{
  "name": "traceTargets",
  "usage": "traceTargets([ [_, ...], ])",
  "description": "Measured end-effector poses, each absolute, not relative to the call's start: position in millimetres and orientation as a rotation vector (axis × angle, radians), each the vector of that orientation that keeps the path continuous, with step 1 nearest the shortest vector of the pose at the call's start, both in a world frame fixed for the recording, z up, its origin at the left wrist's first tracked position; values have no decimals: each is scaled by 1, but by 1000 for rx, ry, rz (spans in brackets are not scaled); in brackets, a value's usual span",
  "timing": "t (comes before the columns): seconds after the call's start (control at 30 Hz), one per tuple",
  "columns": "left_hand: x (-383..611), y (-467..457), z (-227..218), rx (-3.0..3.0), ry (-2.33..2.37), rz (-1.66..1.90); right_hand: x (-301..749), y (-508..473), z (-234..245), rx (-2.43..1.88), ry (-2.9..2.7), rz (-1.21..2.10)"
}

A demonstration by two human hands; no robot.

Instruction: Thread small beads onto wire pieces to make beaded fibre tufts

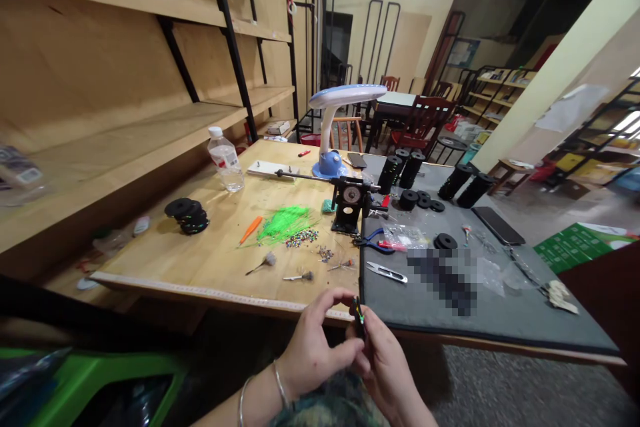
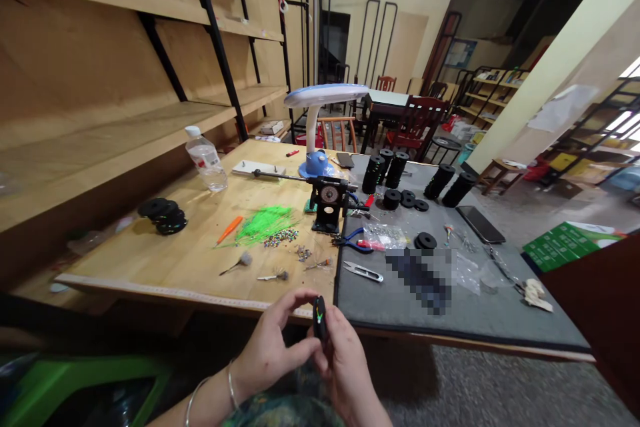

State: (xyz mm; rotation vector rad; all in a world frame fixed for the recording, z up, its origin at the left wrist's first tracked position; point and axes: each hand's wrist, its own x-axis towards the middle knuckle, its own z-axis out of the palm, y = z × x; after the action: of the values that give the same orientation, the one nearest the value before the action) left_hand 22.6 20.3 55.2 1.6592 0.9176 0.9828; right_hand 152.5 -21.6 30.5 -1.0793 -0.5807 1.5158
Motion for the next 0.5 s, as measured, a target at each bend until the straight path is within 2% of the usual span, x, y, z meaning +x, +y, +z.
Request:
traceTargets([
  [0.17,17,42,60,1564,868,938,155,-34,30,-1330,-1179,1176],
  [0.33,11,56,64,1639,816,692,180,-35,67,-1405,-1696,781],
  [0.43,10,54,67,1650,701,562,196,-22,84,-1390,-1814,698],
  [0.5,9,51,69,1543,578,493,203,-10,85,-1388,-1785,770],
])
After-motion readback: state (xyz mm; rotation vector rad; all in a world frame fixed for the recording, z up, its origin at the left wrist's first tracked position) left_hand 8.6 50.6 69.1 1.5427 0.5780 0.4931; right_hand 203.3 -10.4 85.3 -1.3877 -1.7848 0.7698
